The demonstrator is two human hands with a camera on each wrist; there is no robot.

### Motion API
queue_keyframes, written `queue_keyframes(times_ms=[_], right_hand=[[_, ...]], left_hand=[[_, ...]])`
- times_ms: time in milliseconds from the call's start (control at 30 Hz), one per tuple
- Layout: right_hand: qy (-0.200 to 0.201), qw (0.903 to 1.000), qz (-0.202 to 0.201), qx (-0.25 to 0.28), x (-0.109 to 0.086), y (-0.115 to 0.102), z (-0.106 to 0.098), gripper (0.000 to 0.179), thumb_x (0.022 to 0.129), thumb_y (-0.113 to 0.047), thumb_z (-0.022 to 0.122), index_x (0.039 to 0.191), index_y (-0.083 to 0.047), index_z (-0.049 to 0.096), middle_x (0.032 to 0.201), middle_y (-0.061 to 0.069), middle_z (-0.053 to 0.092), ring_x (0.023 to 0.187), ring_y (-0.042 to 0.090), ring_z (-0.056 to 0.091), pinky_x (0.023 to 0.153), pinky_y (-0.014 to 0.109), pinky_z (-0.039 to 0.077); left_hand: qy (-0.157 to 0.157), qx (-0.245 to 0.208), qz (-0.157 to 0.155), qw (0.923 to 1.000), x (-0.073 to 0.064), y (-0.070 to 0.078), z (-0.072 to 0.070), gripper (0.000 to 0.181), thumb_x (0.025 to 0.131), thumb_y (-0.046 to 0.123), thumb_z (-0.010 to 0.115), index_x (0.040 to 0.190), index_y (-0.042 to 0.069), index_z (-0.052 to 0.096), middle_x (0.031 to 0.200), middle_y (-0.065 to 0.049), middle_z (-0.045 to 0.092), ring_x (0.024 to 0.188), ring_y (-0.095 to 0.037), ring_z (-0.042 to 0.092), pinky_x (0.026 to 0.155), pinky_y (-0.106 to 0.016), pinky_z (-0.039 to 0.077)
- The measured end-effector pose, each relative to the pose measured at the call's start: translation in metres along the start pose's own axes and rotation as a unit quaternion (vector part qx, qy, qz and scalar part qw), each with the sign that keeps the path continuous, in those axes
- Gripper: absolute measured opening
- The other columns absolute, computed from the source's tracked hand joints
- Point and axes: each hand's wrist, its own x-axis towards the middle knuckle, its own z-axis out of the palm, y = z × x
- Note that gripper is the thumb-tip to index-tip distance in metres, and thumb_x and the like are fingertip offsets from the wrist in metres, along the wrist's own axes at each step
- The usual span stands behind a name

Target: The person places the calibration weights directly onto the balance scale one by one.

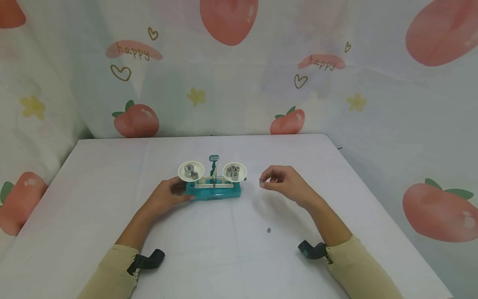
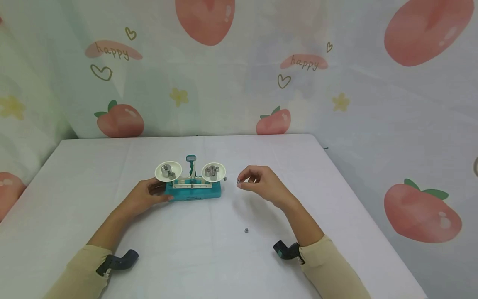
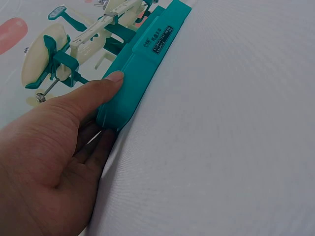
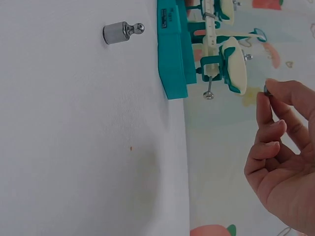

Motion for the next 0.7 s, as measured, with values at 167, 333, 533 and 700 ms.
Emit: queue_keyframes(times_ms=[167,333,533,700], right_hand=[[0.005,1.0,0.002,0.002,0.01,0.002,0.002,0.012,0.094,-0.015,0.078,0.105,-0.008,0.077,0.101,0.005,0.072,0.086,0.03,0.057,0.068,0.03,0.05],[0.011,0.9999,-0.001,-0.007,0.017,-0.002,0.004,0.011,0.095,-0.016,0.077,0.105,-0.01,0.077,0.102,0.003,0.072,0.088,0.03,0.057,0.069,0.031,0.051],[0.013,0.9999,0.003,-0.007,0.025,-0.005,0.005,0.012,0.095,-0.017,0.077,0.106,-0.01,0.077,0.104,0.003,0.072,0.088,0.029,0.058,0.07,0.033,0.051],[0.018,0.9998,0.006,-0.006,0.031,-0.006,0.007,0.014,0.095,-0.016,0.077,0.107,-0.008,0.077,0.104,0.003,0.071,0.088,0.029,0.058,0.071,0.035,0.05]], left_hand=[[0.0,0.001,0.004,1.0,0.0,-0.001,-0.001,0.075,0.085,0.017,0.088,0.149,0.003,0.053,0.145,-0.018,0.058,0.133,-0.037,0.055,0.11,-0.049,0.046],[0.002,0.001,0.003,1.0,0.0,0.0,-0.001,0.074,0.085,0.016,0.088,0.149,0.003,0.053,0.145,-0.018,0.058,0.134,-0.037,0.055,0.11,-0.049,0.046],[0.001,-0.001,-0.001,1.0,-0.001,0.001,-0.001,0.074,0.085,0.016,0.088,0.149,0.003,0.053,0.145,-0.018,0.058,0.134,-0.037,0.055,0.111,-0.049,0.045],[0.002,-0.001,0.003,1.0,0.0,0.0,-0.001,0.074,0.085,0.016,0.088,0.149,0.003,0.053,0.145,-0.017,0.058,0.133,-0.037,0.055,0.111,-0.049,0.046]])
